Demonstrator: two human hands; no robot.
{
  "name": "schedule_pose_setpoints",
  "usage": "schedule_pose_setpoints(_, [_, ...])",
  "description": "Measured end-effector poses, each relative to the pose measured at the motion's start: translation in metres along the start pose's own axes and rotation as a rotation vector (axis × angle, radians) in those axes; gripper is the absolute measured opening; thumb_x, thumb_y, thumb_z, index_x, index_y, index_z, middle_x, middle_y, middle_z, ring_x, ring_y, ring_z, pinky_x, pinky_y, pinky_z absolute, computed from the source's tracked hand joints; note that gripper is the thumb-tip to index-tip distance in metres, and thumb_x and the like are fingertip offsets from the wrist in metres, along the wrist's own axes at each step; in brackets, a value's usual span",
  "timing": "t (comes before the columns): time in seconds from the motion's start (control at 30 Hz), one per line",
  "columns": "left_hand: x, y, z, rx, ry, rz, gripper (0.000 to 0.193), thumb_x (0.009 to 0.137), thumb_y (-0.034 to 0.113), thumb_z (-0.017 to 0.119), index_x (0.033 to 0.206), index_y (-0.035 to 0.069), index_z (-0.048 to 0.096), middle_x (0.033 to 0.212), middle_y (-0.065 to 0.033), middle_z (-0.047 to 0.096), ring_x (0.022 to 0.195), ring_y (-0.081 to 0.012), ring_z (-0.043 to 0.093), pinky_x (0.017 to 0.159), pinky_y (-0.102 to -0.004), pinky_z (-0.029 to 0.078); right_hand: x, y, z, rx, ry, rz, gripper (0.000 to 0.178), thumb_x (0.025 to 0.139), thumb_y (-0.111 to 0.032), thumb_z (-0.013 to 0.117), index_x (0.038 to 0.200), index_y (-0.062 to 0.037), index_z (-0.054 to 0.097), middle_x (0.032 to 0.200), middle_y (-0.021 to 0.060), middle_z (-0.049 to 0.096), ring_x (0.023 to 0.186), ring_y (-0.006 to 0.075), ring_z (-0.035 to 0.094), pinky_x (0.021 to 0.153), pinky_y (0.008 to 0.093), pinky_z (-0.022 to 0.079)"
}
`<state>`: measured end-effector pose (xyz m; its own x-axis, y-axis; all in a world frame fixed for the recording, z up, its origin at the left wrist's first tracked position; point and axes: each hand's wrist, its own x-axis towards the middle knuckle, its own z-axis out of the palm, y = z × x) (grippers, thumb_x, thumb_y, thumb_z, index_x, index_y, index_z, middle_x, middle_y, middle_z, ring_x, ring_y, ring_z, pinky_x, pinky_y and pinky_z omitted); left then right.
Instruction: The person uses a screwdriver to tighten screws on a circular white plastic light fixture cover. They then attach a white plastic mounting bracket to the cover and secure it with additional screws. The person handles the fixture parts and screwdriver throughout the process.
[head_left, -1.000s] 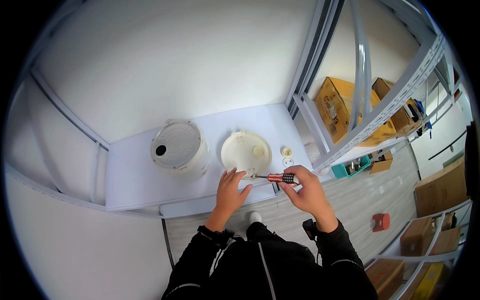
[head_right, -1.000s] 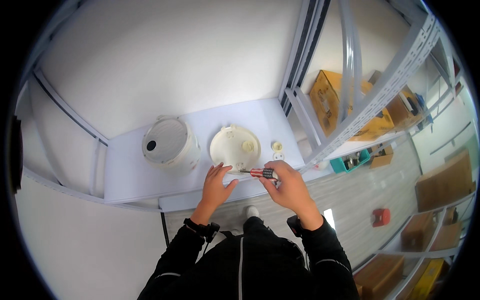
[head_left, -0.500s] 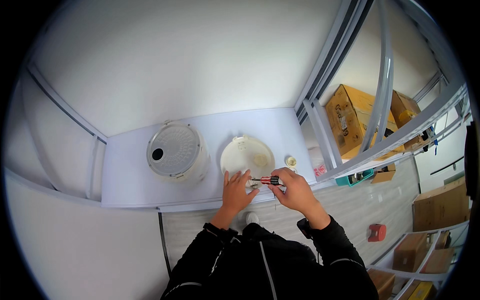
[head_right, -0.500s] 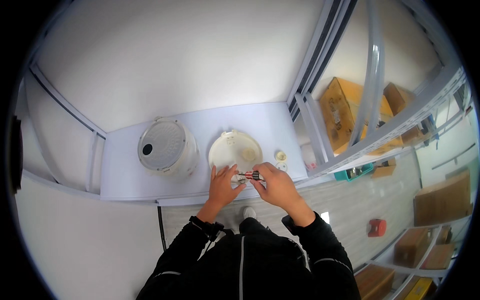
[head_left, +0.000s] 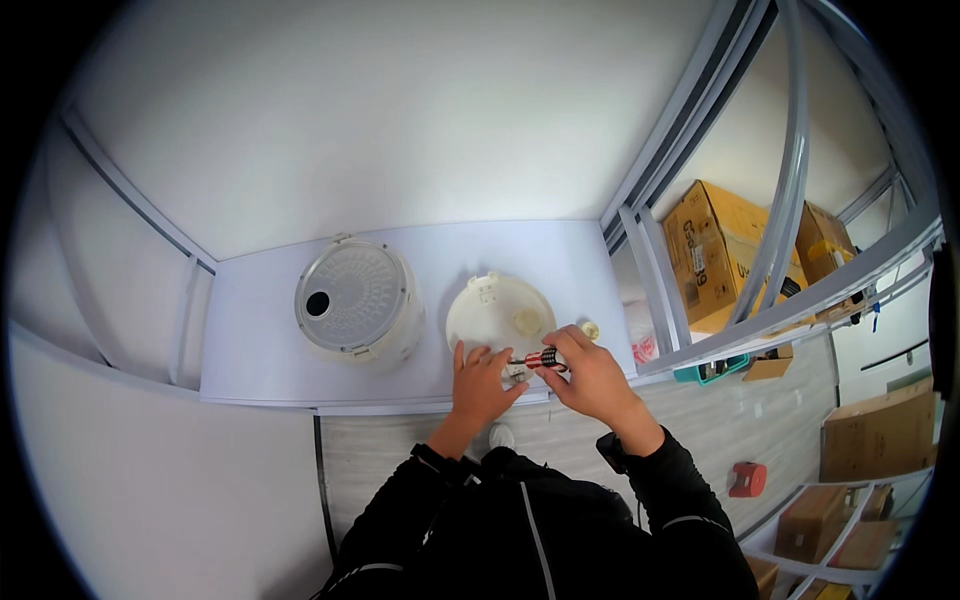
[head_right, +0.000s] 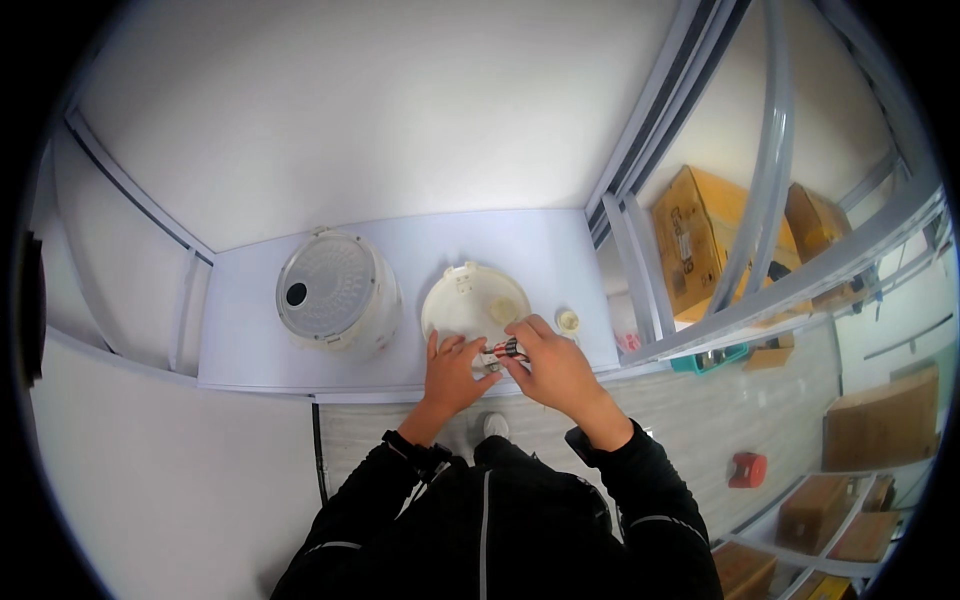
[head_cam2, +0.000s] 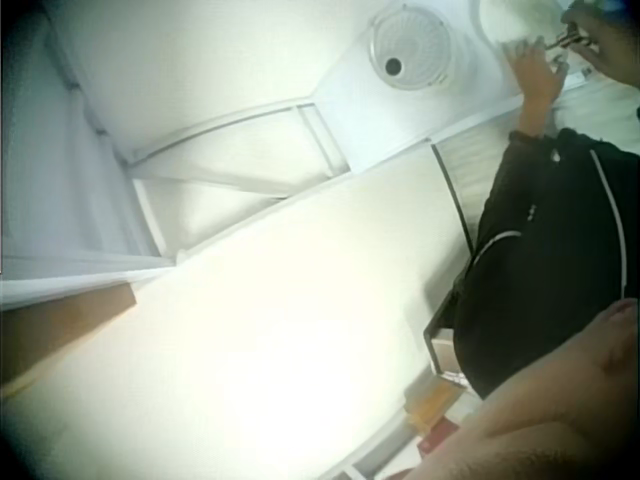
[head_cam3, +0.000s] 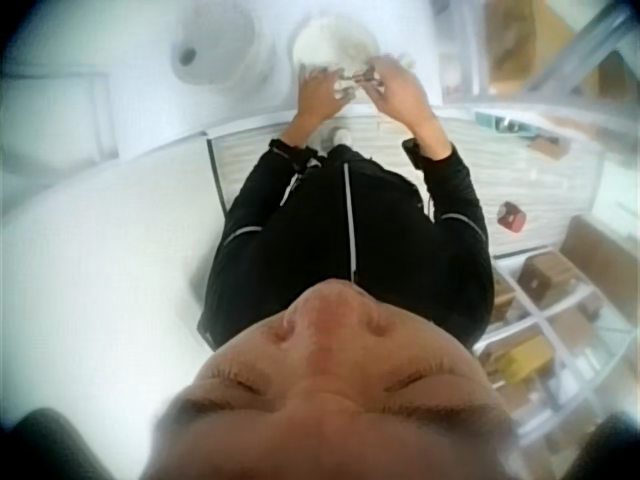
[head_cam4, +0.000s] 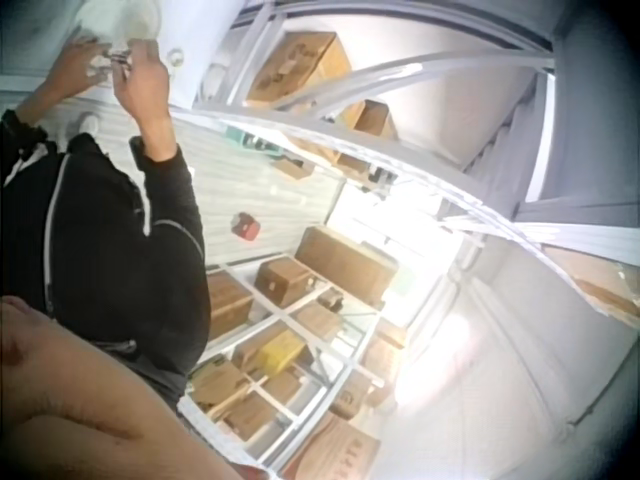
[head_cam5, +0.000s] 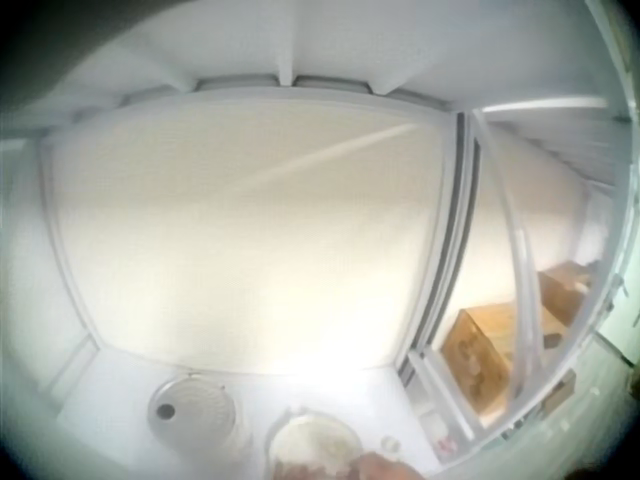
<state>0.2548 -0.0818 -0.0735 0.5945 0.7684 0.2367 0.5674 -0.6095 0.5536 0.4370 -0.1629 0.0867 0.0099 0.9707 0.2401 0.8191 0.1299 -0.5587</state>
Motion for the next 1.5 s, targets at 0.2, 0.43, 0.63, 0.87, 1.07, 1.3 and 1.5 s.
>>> schedule_pose_setpoints(0.2, [0.003,0.003,-0.001,-0.032,0.015,0.005,0.063,0.079,0.049,0.086,0.129,0.012,0.073,0.116,-0.0053,0.078,0.127,-0.0309,0.061,0.127,-0.0627,0.019,0.008,-0.004,0.005,-0.179,0.008,-0.074,0.047,0.087,-0.031,0.087,0.121,-0.0071,0.065,0.097,0.0101,0.069,0.068,0.0315,0.07,0.062,0.0432,0.056])
schedule_pose_setpoints(0.43, [0.005,0.005,0.002,-0.028,-0.045,-0.012,0.055,0.08,0.049,0.085,0.121,0.013,0.077,0.114,-0.0024,0.077,0.117,-0.0246,0.06,0.124,-0.0635,0.023,0.022,-0.031,0.002,-0.368,-0.007,-0.078,0.052,0.085,-0.035,0.084,0.123,-0.0063,0.063,0.096,0.0115,0.066,0.069,0.0321,0.069,0.057,0.0419,0.053])
schedule_pose_setpoints(0.63, [0.007,0.004,-0.002,0.05,0.025,0.075,0.052,0.078,0.05,0.086,0.119,0.019,0.078,0.104,0.0014,0.072,0.108,-0.0238,0.062,0.116,-0.0603,0.033,0.022,-0.023,0.009,-0.264,-0.023,-0.11,0.047,0.083,-0.019,0.081,0.123,-0.0063,0.059,0.102,0.0139,0.063,0.076,0.0324,0.071,0.059,0.0427,0.054])
schedule_pose_setpoints(0.87, [0.017,-0.004,-0.006,-0.017,-0.299,0.046,0.082,0.075,0.042,0.088,0.151,0.028,0.06,0.111,-0.0023,0.067,0.102,-0.0296,0.069,0.084,-0.0451,0.059,0.022,-0.017,0.006,-0.43,0.07,-0.077,0.036,0.082,-0.032,0.087,0.101,-0.0085,0.066,0.082,0.008,0.063,0.065,0.0313,0.068,0.054,0.0418,0.052])
schedule_pose_setpoints(1.07, [0.02,-0.006,0.024,-0.115,-0.256,-0.004,0.091,0.077,0.038,0.086,0.16,0.026,0.05,0.109,-0.0098,0.069,0.089,-0.0349,0.073,0.077,-0.047,0.06,0.01,-0.015,0.003,-0.529,0.041,0.039,0.035,0.084,-0.038,0.084,0.092,-0.0088,0.066,0.076,0.007,0.062,0.058,0.0306,0.066,0.051,0.0425,0.051])
schedule_pose_setpoints(1.3, [0.039,0.006,0.027,-0.317,-0.384,-0.093,0.105,0.076,0.039,0.088,0.165,0.012,0.042,0.094,-0.0134,0.071,0.085,-0.033,0.073,0.075,-0.0458,0.059,-0.004,-0.011,-0.004,-0.567,0.093,0.028,0.039,0.083,-0.031,0.082,0.104,-0.0032,0.064,0.082,0.0108,0.064,0.06,0.0332,0.067,0.055,0.0447,0.056])
schedule_pose_setpoints(1.5, [0.051,0.007,0.036,-0.492,-0.427,-0.127,0.108,0.075,0.027,0.089,0.165,0.001,0.037,0.092,-0.0139,0.074,0.085,-0.0302,0.074,0.077,-0.0408,0.058,-0.013,-0.003,-0.008,-0.551,-0.002,0.275,0.042,0.086,-0.033,0.079,0.111,-0.0021,0.067,0.076,0.0132,0.07,0.06,0.0346,0.071,0.054,0.0454,0.056])
